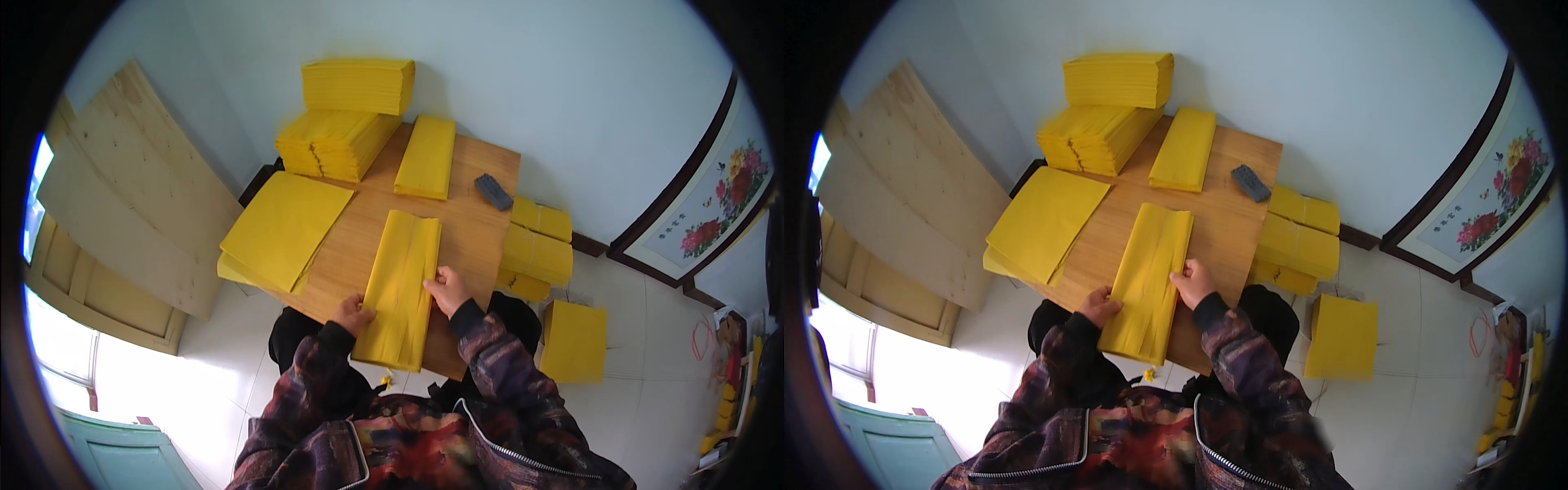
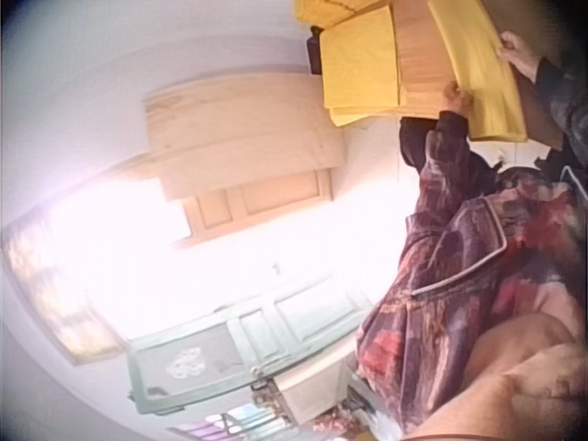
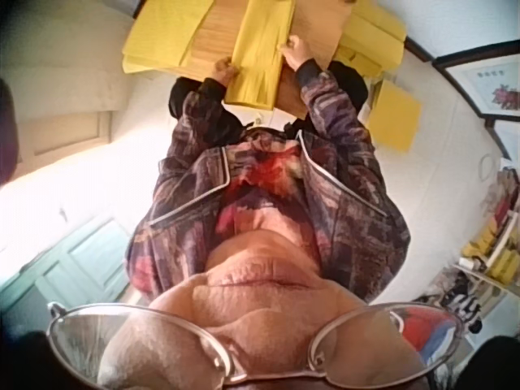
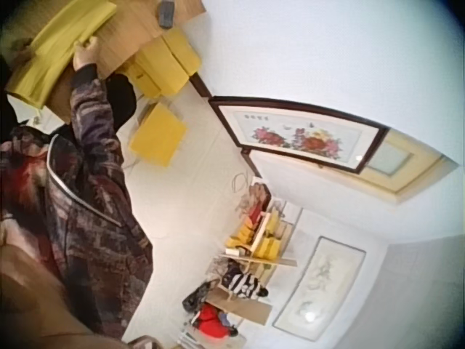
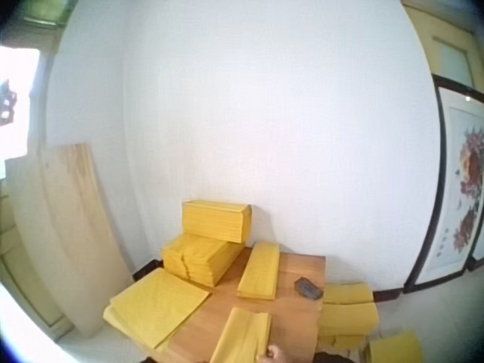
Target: The person sits on the floor and repeatedly folds yellow paper sheets in half, then in half again, smoothing each crease. They stack the folded sheets into neat piles on a low wooden table.
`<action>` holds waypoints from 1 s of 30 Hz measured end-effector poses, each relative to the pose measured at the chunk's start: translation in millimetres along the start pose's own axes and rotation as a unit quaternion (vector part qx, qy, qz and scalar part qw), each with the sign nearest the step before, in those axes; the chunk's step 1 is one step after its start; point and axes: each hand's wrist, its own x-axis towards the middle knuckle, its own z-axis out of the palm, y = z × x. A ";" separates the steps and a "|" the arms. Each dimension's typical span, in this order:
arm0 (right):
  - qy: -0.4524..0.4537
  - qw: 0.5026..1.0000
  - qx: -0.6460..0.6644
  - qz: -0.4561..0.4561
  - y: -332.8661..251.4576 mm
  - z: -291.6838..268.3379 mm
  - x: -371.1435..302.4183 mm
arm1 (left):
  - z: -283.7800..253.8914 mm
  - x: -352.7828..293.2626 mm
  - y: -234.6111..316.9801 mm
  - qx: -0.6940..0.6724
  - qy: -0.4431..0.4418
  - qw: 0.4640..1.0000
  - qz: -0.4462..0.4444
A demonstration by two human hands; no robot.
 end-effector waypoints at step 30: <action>0.063 0.991 -0.102 -0.063 -104.2 -88.6 344.9 | -9.4 355.9 172.6 -0.014 -0.038 0.999 0.022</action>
